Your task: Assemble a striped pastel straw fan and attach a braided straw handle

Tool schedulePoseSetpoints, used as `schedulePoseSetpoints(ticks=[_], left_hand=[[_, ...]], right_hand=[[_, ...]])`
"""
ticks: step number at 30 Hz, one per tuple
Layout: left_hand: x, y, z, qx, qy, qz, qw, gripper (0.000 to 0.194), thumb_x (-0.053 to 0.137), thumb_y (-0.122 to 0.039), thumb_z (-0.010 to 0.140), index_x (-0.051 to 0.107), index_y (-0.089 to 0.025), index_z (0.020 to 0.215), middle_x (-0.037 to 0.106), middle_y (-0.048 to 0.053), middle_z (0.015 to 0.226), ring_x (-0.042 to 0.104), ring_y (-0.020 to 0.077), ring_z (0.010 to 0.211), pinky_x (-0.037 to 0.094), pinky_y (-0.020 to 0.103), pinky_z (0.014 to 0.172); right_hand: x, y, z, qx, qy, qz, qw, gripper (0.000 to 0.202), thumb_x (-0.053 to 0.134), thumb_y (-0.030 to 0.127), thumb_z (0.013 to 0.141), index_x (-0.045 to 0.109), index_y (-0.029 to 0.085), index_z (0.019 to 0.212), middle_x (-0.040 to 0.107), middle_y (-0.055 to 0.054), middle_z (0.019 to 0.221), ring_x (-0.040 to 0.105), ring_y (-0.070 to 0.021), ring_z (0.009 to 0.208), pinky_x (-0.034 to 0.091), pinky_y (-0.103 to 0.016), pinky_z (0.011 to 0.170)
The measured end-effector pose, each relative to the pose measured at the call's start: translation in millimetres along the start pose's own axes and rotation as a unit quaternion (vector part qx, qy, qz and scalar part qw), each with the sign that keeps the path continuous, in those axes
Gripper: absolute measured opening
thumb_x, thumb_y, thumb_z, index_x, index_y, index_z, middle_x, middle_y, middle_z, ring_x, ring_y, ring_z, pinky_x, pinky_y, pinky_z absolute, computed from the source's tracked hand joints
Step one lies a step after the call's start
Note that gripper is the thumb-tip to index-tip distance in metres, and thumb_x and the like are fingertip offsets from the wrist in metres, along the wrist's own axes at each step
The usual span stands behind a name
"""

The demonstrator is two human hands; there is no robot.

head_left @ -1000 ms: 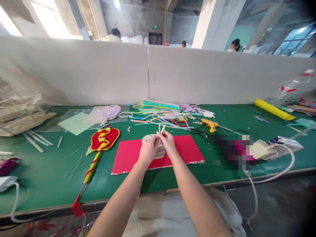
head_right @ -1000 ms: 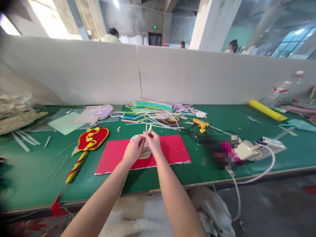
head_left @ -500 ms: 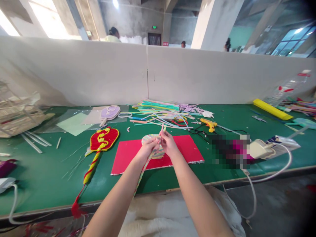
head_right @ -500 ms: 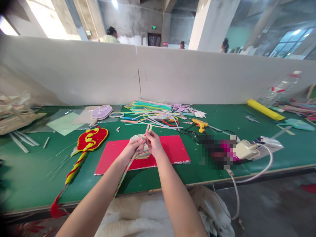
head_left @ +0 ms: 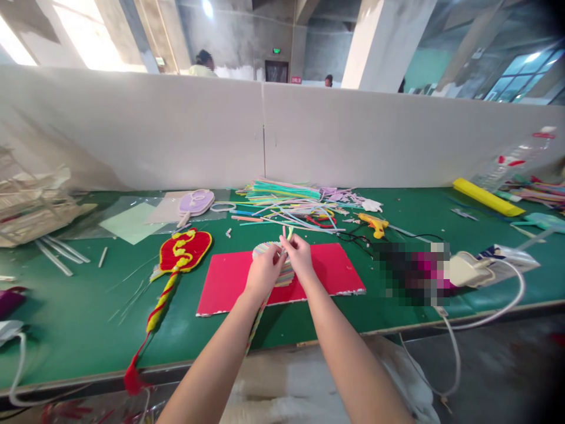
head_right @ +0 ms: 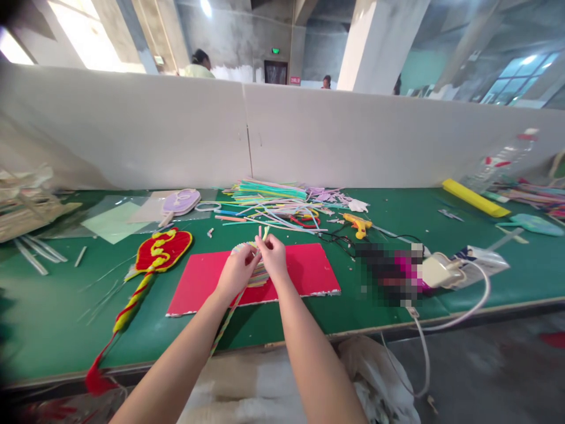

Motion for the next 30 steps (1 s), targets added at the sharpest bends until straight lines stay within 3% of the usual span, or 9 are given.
schedulePoseSetpoints(ticks=[4,7,11,14,18,21,26,30], left_hand=[[0.1,0.8,-2.6,-0.01,0.016,0.047,0.999,0.017,0.046,-0.033,0.082,0.052,-0.021,0.071,0.055,0.002,0.062,0.049,0.0164,0.055,0.028,0.024,0.053],[2.0,3.5,-0.2,-0.037,0.027,-0.088,0.995,0.019,0.048,-0.029,0.08,0.049,-0.021,0.063,0.049,-0.001,0.051,0.042,0.0134,0.047,0.025,0.024,0.05],[7.0,2.8,2.8,-0.074,0.115,-0.323,0.936,0.023,0.051,-0.036,0.078,0.047,-0.019,0.063,0.042,-0.005,0.04,0.035,0.0091,0.036,0.025,0.022,0.043],[7.2,-1.9,0.6,-0.083,0.162,-0.377,0.908,0.031,0.05,-0.047,0.076,0.045,-0.019,0.065,0.037,-0.007,0.039,0.03,0.0071,0.032,0.026,0.021,0.038],[5.4,-6.5,-3.0,-0.09,0.191,-0.423,0.881,0.037,0.054,-0.053,0.071,0.042,-0.019,0.064,0.031,-0.009,0.039,0.026,0.0054,0.031,0.025,0.021,0.036],[6.0,-5.6,-1.0,-0.094,0.184,-0.423,0.882,0.035,0.055,-0.052,0.072,0.046,-0.018,0.066,0.041,-0.006,0.041,0.036,0.0072,0.033,0.029,0.021,0.037],[8.9,-0.5,5.2,-0.086,0.112,-0.375,0.916,0.028,0.056,-0.041,0.077,0.047,-0.018,0.064,0.05,-0.006,0.039,0.043,0.0074,0.034,0.031,0.019,0.039],[11.3,1.6,4.7,-0.094,0.124,-0.365,0.918,0.03,0.058,-0.042,0.075,0.048,-0.018,0.062,0.05,-0.005,0.039,0.045,0.0087,0.033,0.031,0.02,0.037]], right_hand=[[-0.6,-1.4,-0.8,0.012,0.0,0.001,1.0,0.041,0.063,0.043,0.069,0.036,0.02,0.049,0.035,0.007,0.047,0.034,-0.0094,0.049,0.03,-0.024,0.051],[1.1,-2.7,-0.7,0.059,0.021,0.08,0.995,0.041,0.068,0.043,0.065,0.038,0.02,0.048,0.034,0.008,0.045,0.031,-0.0081,0.046,0.027,-0.023,0.048],[3.2,-0.3,-2.9,0.104,0.065,0.138,0.983,0.038,0.064,0.051,0.067,0.044,0.021,0.056,0.036,0.007,0.047,0.031,-0.0075,0.04,0.025,-0.023,0.041],[3.0,5.1,-6.7,0.119,0.099,0.197,0.968,0.039,0.064,0.056,0.065,0.048,0.021,0.062,0.039,0.006,0.051,0.032,-0.0068,0.04,0.026,-0.022,0.039],[3.4,10.4,-9.4,0.142,0.143,0.3,0.932,0.038,0.072,0.05,0.062,0.049,0.02,0.061,0.036,0.008,0.05,0.025,-0.0042,0.039,0.021,-0.02,0.036],[4.2,8.4,-6.8,0.15,0.118,0.299,0.935,0.034,0.073,0.045,0.063,0.05,0.02,0.062,0.038,0.008,0.049,0.03,-0.0047,0.038,0.023,-0.02,0.036],[2.6,2.2,-0.9,0.086,0.0,0.215,0.973,0.035,0.071,0.041,0.065,0.047,0.019,0.055,0.031,0.01,0.043,0.026,-0.0039,0.038,0.023,-0.02,0.038],[2.0,2.7,-0.5,0.072,-0.007,0.175,0.982,0.035,0.069,0.042,0.067,0.046,0.019,0.054,0.032,0.01,0.041,0.028,-0.0046,0.038,0.024,-0.021,0.039]])
Point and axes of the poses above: each hand's wrist, its own z-axis towards the middle knuckle, its own x-axis out of the palm, y = z × x, the point moved 2 cm from there along z, towards the middle knuckle
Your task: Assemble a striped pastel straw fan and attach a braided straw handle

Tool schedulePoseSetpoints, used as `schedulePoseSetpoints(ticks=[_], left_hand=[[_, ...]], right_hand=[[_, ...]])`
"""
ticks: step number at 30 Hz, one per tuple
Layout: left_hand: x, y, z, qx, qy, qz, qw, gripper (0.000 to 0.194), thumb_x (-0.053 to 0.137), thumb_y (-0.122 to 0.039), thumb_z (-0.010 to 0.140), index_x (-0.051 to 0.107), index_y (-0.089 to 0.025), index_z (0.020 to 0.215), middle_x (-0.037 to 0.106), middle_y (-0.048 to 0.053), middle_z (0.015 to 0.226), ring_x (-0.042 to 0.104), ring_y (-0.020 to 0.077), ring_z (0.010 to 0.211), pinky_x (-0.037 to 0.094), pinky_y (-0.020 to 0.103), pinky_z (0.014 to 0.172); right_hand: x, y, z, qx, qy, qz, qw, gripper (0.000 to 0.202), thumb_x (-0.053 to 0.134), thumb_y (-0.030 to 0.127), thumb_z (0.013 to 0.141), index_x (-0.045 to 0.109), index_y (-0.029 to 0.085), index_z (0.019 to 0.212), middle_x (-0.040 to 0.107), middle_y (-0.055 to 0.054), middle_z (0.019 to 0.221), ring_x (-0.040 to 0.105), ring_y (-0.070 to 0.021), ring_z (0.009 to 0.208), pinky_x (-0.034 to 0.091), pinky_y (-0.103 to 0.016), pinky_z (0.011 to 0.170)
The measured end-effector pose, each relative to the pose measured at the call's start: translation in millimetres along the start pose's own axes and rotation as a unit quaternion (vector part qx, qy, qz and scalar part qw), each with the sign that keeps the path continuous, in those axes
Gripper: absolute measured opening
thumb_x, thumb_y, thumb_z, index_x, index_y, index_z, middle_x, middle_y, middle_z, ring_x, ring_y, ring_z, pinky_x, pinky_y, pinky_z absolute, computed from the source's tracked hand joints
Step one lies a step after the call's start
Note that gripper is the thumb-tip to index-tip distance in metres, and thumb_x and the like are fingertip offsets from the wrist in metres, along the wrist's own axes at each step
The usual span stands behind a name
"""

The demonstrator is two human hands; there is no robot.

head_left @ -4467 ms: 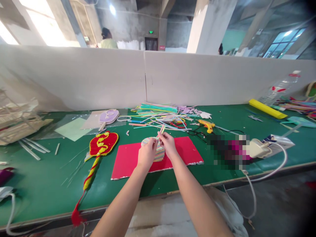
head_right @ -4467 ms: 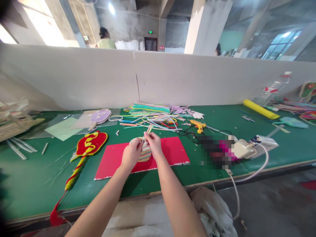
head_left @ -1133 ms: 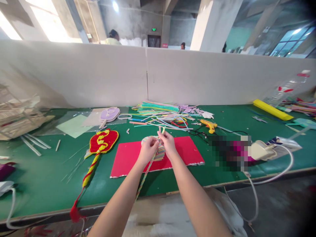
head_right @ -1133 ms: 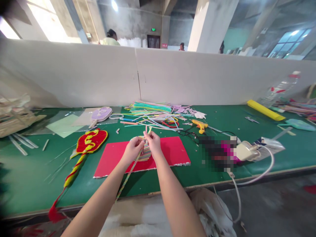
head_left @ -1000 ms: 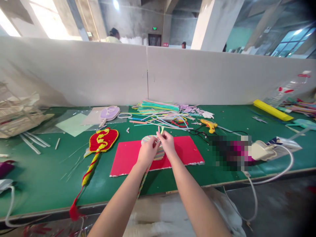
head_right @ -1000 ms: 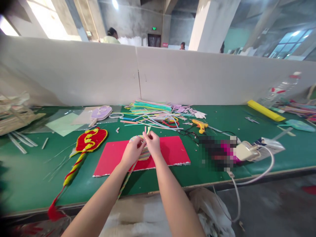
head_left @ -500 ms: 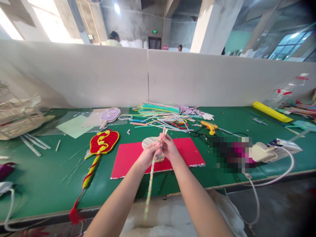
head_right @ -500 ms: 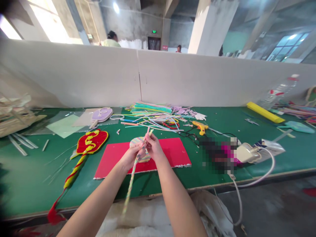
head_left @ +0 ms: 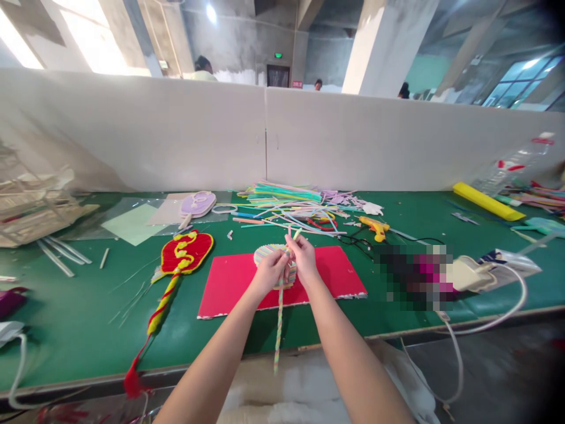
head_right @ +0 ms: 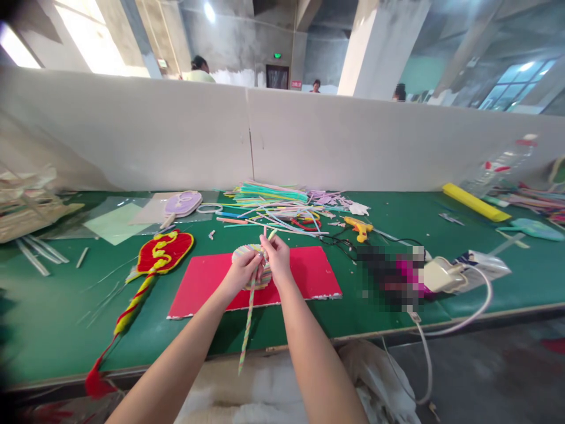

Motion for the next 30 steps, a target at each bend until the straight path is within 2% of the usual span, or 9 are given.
schedulePoseSetpoints(ticks=[5,9,14,17,19,21,25,27,30], left_hand=[[-2.5,2.9,-0.8,-0.027,0.019,-0.02,0.999,0.037,0.055,-0.053,0.074,0.048,-0.017,0.065,0.049,-0.005,0.041,0.043,0.0078,0.031,0.025,0.02,0.034],[-2.5,5.7,1.8,-0.033,0.025,-0.023,0.999,0.042,0.057,-0.058,0.069,0.046,-0.017,0.065,0.046,-0.005,0.041,0.039,0.0065,0.031,0.025,0.02,0.035],[-1.1,6.5,1.9,-0.028,0.013,0.017,0.999,0.038,0.054,-0.055,0.072,0.046,-0.018,0.065,0.051,-0.003,0.044,0.04,0.0085,0.03,0.025,0.021,0.035],[-2.6,5.5,-2.3,0.013,-0.042,0.103,0.994,0.026,0.055,-0.042,0.076,0.046,-0.019,0.065,0.053,-0.002,0.048,0.046,0.0108,0.036,0.029,0.022,0.04],[-4.1,4.6,-5.4,0.054,-0.09,0.204,0.973,0.022,0.052,-0.034,0.078,0.047,-0.02,0.063,0.052,-0.002,0.049,0.046,0.0112,0.04,0.03,0.023,0.045],[-4.5,4.8,-6.8,0.069,-0.106,0.261,0.957,0.022,0.048,-0.03,0.081,0.046,-0.02,0.061,0.051,-0.002,0.047,0.044,0.0109,0.04,0.028,0.023,0.045],[-1.4,6.5,-4.3,0.027,-0.023,0.089,0.995,0.025,0.048,-0.036,0.081,0.046,-0.02,0.062,0.047,-0.004,0.04,0.037,0.0088,0.032,0.023,0.022,0.039],[1.2,4.9,-3.2,0.01,0.017,0.014,1.0,0.03,0.049,-0.045,0.079,0.046,-0.019,0.065,0.045,-0.005,0.038,0.033,0.0079,0.029,0.021,0.021,0.036],[3.7,1.2,-3.2,0.002,0.04,-0.021,0.999,0.036,0.05,-0.054,0.074,0.045,-0.019,0.068,0.038,-0.007,0.036,0.028,0.0064,0.028,0.021,0.021,0.035]], right_hand=[[1.6,0.3,-0.3,0.026,0.016,0.036,0.999,0.033,0.07,0.043,0.066,0.05,0.018,0.055,0.032,0.01,0.041,0.025,-0.004,0.036,0.021,-0.021,0.038],[2.3,-1.7,-0.2,0.034,0.011,0.054,0.998,0.034,0.07,0.043,0.066,0.05,0.018,0.055,0.032,0.01,0.04,0.025,-0.0038,0.036,0.02,-0.021,0.038],[1.8,-2.9,-0.2,0.054,0.002,0.027,0.998,0.036,0.069,0.045,0.065,0.048,0.018,0.054,0.033,0.01,0.04,0.028,-0.0046,0.036,0.022,-0.021,0.038],[0.0,-4.0,0.7,0.037,-0.008,-0.029,0.999,0.036,0.068,0.045,0.066,0.047,0.019,0.053,0.037,0.009,0.042,0.032,-0.0053,0.038,0.025,-0.021,0.039],[-1.4,-4.2,1.5,0.01,-0.013,-0.061,0.998,0.036,0.068,0.043,0.066,0.045,0.019,0.051,0.038,0.008,0.043,0.034,-0.0056,0.04,0.026,-0.021,0.041],[-2.4,-4.4,1.9,0.005,-0.006,-0.058,0.998,0.038,0.069,0.041,0.065,0.044,0.018,0.049,0.037,0.008,0.043,0.034,-0.0052,0.041,0.026,-0.021,0.041],[-3.0,-2.7,0.4,0.056,0.034,-0.004,0.998,0.038,0.07,0.042,0.064,0.044,0.019,0.05,0.036,0.008,0.043,0.031,-0.0048,0.038,0.022,-0.021,0.038],[-2.8,0.2,-2.0,0.074,0.056,0.016,0.996,0.036,0.068,0.047,0.065,0.048,0.019,0.056,0.039,0.007,0.046,0.034,-0.0057,0.038,0.025,-0.021,0.037],[-0.5,4.7,-6.2,0.093,0.106,0.088,0.986,0.036,0.068,0.051,0.065,0.051,0.019,0.062,0.043,0.006,0.052,0.037,-0.0055,0.04,0.029,-0.02,0.038]])
Point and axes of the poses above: each hand's wrist, its own z-axis towards the middle knuckle, its own x-axis out of the palm, y = z × x, the point moved 2 cm from there along z, towards the middle knuckle
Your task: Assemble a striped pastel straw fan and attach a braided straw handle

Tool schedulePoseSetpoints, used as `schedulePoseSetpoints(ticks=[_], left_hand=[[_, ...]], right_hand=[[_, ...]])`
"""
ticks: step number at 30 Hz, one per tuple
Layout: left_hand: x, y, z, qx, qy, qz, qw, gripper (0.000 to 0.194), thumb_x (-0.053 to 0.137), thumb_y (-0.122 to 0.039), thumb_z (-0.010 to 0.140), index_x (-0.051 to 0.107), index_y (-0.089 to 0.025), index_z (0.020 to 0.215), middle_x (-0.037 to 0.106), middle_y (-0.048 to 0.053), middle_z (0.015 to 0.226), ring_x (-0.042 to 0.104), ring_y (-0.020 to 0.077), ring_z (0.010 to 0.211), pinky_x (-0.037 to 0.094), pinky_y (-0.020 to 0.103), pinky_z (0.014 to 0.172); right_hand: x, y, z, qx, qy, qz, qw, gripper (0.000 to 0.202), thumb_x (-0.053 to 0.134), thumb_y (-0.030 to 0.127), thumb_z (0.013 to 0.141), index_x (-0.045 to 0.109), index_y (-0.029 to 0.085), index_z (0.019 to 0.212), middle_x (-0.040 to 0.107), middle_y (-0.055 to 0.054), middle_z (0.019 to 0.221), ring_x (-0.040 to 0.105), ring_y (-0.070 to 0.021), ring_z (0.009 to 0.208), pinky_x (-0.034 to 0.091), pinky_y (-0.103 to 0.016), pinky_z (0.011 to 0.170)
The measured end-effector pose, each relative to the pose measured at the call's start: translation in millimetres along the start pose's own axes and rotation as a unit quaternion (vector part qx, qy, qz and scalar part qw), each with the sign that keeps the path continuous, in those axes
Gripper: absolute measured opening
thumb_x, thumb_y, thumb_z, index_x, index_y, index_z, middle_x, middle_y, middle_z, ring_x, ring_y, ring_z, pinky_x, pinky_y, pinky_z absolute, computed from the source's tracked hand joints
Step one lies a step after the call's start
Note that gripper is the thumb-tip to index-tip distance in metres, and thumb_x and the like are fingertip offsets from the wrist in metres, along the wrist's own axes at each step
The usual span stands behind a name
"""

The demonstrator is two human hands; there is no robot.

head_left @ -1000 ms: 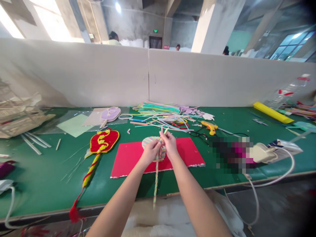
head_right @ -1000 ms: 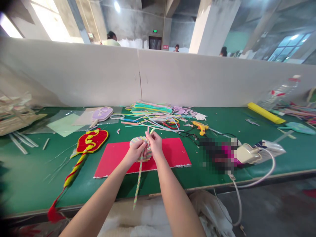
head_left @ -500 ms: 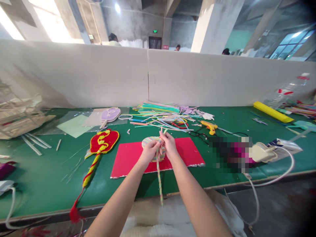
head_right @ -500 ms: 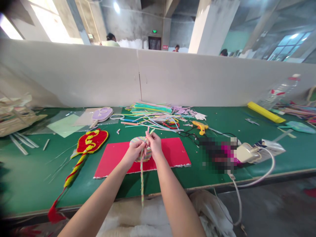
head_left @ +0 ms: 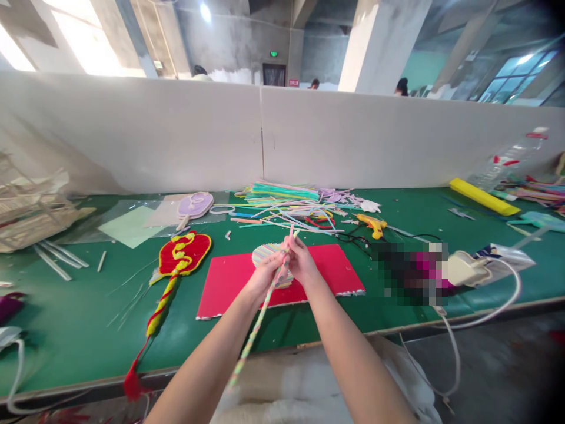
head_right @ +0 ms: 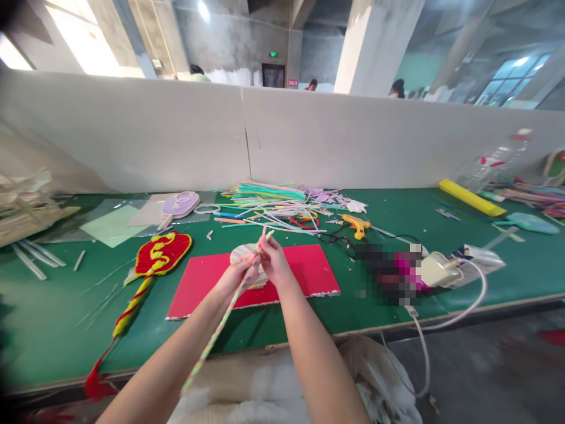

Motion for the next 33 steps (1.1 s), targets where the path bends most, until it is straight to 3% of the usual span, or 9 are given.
schedulePoseSetpoints(ticks=[4,9,12,15,24,26,28,30,33], left_hand=[[0.4,-2.8,-0.5,-0.002,0.0,-0.01,1.0,0.036,0.051,-0.054,0.073,0.046,-0.018,0.07,0.04,-0.007,0.039,0.032,0.0073,0.03,0.024,0.021,0.035],[-2.5,-2.8,-1.4,0.031,-0.068,0.074,0.994,0.027,0.049,-0.044,0.08,0.046,-0.019,0.069,0.051,-0.004,0.046,0.042,0.009,0.035,0.03,0.021,0.039],[-4.2,-4.6,-4.7,0.081,-0.13,0.232,0.961,0.024,0.039,-0.035,0.086,0.045,-0.02,0.068,0.047,-0.005,0.045,0.043,0.0102,0.039,0.032,0.021,0.044],[-4.9,-6.2,-6.9,0.095,-0.137,0.341,0.925,0.024,0.034,-0.032,0.088,0.045,-0.021,0.069,0.046,-0.004,0.047,0.044,0.012,0.043,0.031,0.022,0.048],[-6.5,-7.8,-8.1,0.045,-0.169,0.487,0.856,0.02,0.04,-0.035,0.086,0.054,-0.022,0.081,0.058,0.003,0.067,0.052,0.0173,0.056,0.025,0.024,0.05],[-7.2,-7.5,-7.6,0.048,-0.18,0.461,0.867,0.021,0.039,-0.032,0.087,0.053,-0.021,0.077,0.056,0.002,0.062,0.048,0.0158,0.051,0.022,0.024,0.049],[-8.0,-6.0,-5.6,0.052,-0.163,0.342,0.924,0.021,0.041,-0.031,0.085,0.05,-0.02,0.07,0.051,-0.001,0.053,0.043,0.0127,0.043,0.021,0.023,0.046],[-7.7,-3.7,-2.6,0.033,-0.11,0.188,0.975,0.024,0.043,-0.036,0.083,0.045,-0.02,0.065,0.044,-0.004,0.044,0.037,0.0097,0.035,0.021,0.022,0.041],[-5.4,-3.5,0.2,-0.005,-0.023,0.067,0.997,0.033,0.046,-0.05,0.077,0.043,-0.02,0.064,0.037,-0.007,0.035,0.031,0.0081,0.027,0.021,0.021,0.034]], right_hand=[[1.8,-0.1,-0.2,-0.004,0.001,0.038,0.999,0.031,0.071,0.044,0.065,0.052,0.019,0.064,0.044,0.007,0.053,0.037,-0.0047,0.041,0.029,-0.019,0.039],[-0.5,-3.9,5.2,-0.065,-0.067,-0.085,0.992,0.035,0.071,0.042,0.065,0.046,0.019,0.055,0.038,0.008,0.047,0.034,-0.0054,0.041,0.025,-0.021,0.041],[-0.2,-5.5,6.3,-0.075,-0.066,-0.129,0.987,0.039,0.068,0.044,0.066,0.042,0.019,0.052,0.034,0.009,0.043,0.031,-0.006,0.041,0.025,-0.022,0.042],[-0.1,-6.3,6.4,-0.072,-0.059,-0.136,0.986,0.039,0.065,0.047,0.068,0.042,0.02,0.053,0.034,0.009,0.043,0.031,-0.0065,0.04,0.024,-0.023,0.042],[-2.7,-5.1,6.3,-0.083,-0.089,-0.189,0.974,0.041,0.065,0.05,0.068,0.042,0.02,0.052,0.037,0.008,0.045,0.033,-0.0071,0.042,0.025,-0.022,0.043],[-1.9,-3.8,5.5,-0.095,-0.092,-0.202,0.971,0.04,0.066,0.048,0.067,0.043,0.019,0.051,0.037,0.008,0.045,0.033,-0.0069,0.043,0.025,-0.022,0.044],[-2.0,-3.8,5.2,-0.086,-0.09,-0.17,0.978,0.04,0.068,0.046,0.066,0.044,0.019,0.049,0.036,0.008,0.044,0.031,-0.0062,0.043,0.025,-0.022,0.044],[-2.4,-5.0,5.1,-0.053,-0.075,-0.111,0.99,0.039,0.07,0.047,0.063,0.046,0.019,0.051,0.035,0.008,0.044,0.031,-0.0058,0.041,0.025,-0.022,0.043],[-2.6,-4.9,3.4,-0.011,-0.041,-0.055,0.998,0.039,0.071,0.052,0.06,0.049,0.019,0.058,0.039,0.007,0.046,0.034,-0.0064,0.041,0.027,-0.022,0.042]])
Point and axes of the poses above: each hand's wrist, its own z-axis towards the middle knuckle, its own x-axis out of the palm, y = z × x, the point moved 2 cm from there along z, towards the middle knuckle
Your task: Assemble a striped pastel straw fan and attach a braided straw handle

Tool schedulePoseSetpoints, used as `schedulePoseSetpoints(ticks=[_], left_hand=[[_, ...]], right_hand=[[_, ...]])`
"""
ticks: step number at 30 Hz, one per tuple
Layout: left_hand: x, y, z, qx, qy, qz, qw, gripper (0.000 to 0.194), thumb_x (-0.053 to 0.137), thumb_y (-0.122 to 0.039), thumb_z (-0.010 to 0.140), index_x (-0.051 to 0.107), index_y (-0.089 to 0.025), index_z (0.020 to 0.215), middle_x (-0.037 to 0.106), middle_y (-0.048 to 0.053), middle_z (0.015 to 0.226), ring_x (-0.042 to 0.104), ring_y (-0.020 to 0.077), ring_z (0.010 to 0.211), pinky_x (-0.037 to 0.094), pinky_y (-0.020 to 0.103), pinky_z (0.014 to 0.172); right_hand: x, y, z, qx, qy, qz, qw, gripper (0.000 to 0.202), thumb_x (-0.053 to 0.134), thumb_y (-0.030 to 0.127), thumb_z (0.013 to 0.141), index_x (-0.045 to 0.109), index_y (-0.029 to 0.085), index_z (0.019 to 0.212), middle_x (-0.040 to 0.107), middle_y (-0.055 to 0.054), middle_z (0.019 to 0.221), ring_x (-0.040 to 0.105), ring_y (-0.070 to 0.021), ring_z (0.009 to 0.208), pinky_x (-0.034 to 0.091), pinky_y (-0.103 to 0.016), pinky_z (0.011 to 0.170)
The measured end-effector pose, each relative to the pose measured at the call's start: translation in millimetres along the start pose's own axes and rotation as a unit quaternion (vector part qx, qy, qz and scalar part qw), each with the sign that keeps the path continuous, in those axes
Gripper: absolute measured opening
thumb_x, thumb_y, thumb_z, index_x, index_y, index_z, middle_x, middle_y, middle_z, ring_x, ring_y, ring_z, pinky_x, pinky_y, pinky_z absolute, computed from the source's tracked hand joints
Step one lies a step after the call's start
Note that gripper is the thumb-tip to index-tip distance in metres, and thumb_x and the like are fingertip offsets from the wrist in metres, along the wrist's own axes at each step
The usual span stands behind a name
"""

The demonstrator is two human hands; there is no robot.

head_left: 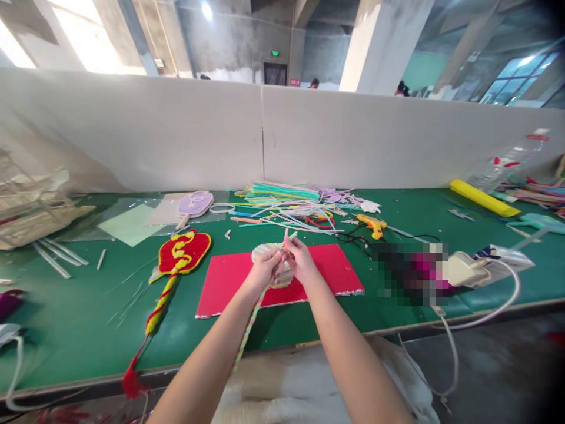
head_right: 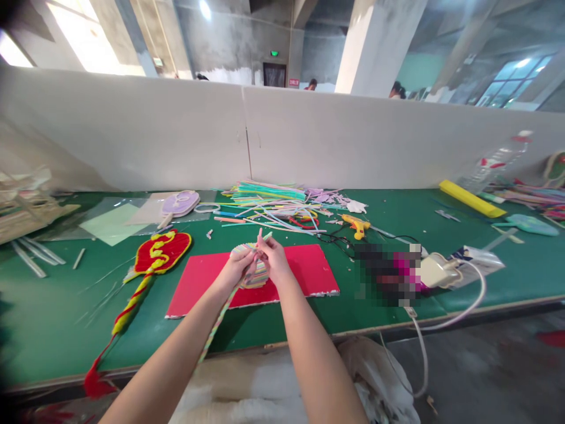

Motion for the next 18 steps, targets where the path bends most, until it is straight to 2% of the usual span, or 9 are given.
schedulePoseSetpoints(ticks=[3,5,8,11,13,15,17,18], left_hand=[[2.5,-3.3,-0.4,-0.01,0.047,-0.04,0.998,0.041,0.051,-0.06,0.068,0.043,-0.02,0.064,0.029,-0.01,0.033,0.025,0.0066,0.023,0.022,0.022,0.031],[4.0,-4.9,-0.7,-0.01,0.054,-0.06,0.997,0.043,0.052,-0.062,0.066,0.043,-0.02,0.064,0.028,-0.011,0.034,0.024,0.0056,0.023,0.023,0.022,0.031],[4.7,-4.1,1.2,-0.005,0.034,-0.058,0.998,0.043,0.051,-0.061,0.069,0.045,-0.019,0.066,0.038,-0.008,0.037,0.032,0.0067,0.027,0.025,0.021,0.033],[3.0,-0.7,2.9,0.009,-0.012,-0.038,0.999,0.037,0.054,-0.055,0.072,0.045,-0.019,0.068,0.046,-0.006,0.041,0.04,0.008,0.032,0.028,0.021,0.036],[0.6,1.1,1.7,0.033,-0.062,0.034,0.997,0.03,0.055,-0.048,0.075,0.045,-0.02,0.068,0.048,-0.006,0.044,0.042,0.009,0.036,0.03,0.021,0.041],[-1.6,1.5,-1.1,0.066,-0.112,0.164,0.978,0.024,0.053,-0.039,0.077,0.046,-0.02,0.065,0.049,-0.005,0.048,0.044,0.0107,0.042,0.03,0.022,0.045],[-2.4,2.1,-3.7,0.078,-0.132,0.274,0.949,0.022,0.05,-0.033,0.08,0.045,-0.02,0.062,0.049,-0.003,0.049,0.045,0.0122,0.045,0.029,0.024,0.048],[-2.5,2.6,-4.3,0.074,-0.128,0.289,0.946,0.022,0.048,-0.031,0.08,0.045,-0.02,0.062,0.048,-0.002,0.049,0.044,0.0126,0.044,0.028,0.024,0.048]], right_hand=[[0.2,3.3,-2.7,0.005,0.016,0.014,1.0,0.042,0.071,0.056,0.057,0.049,0.02,0.059,0.038,0.007,0.048,0.032,-0.006,0.04,0.028,-0.022,0.041],[1.0,4.8,-3.4,0.006,0.016,0.019,1.0,0.042,0.071,0.055,0.057,0.049,0.02,0.058,0.036,0.008,0.047,0.03,-0.0055,0.04,0.025,-0.021,0.04],[2.4,3.8,-1.4,0.003,0.001,0.023,1.0,0.04,0.072,0.051,0.059,0.046,0.02,0.056,0.037,0.008,0.046,0.031,-0.0054,0.039,0.023,-0.021,0.039],[2.0,0.3,1.9,-0.018,-0.034,-0.004,0.999,0.042,0.071,0.048,0.062,0.041,0.02,0.053,0.035,0.008,0.044,0.03,-0.0056,0.039,0.023,-0.022,0.04],[0.8,-1.5,3.3,-0.043,-0.057,-0.05,0.996,0.043,0.069,0.048,0.063,0.039,0.02,0.052,0.036,0.008,0.044,0.031,-0.006,0.041,0.025,-0.022,0.042],[-0.6,-2.5,3.9,-0.066,-0.072,-0.097,0.991,0.043,0.069,0.047,0.064,0.037,0.02,0.051,0.037,0.008,0.045,0.032,-0.0065,0.042,0.026,-0.022,0.043],[-1.9,-2.7,4.1,-0.082,-0.085,-0.127,0.985,0.044,0.068,0.047,0.064,0.036,0.02,0.05,0.036,0.008,0.045,0.032,-0.0067,0.043,0.026,-0.023,0.043],[-2.5,-2.6,4.2,-0.086,-0.09,-0.135,0.983,0.043,0.068,0.046,0.064,0.037,0.02,0.05,0.035,0.008,0.045,0.032,-0.0067,0.043,0.026,-0.023,0.043]])
Point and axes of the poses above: each hand's wrist, its own z-axis towards the middle knuckle, its own x-axis out of the palm, y = z × x, the point moved 2 cm from there along z, towards the middle knuckle
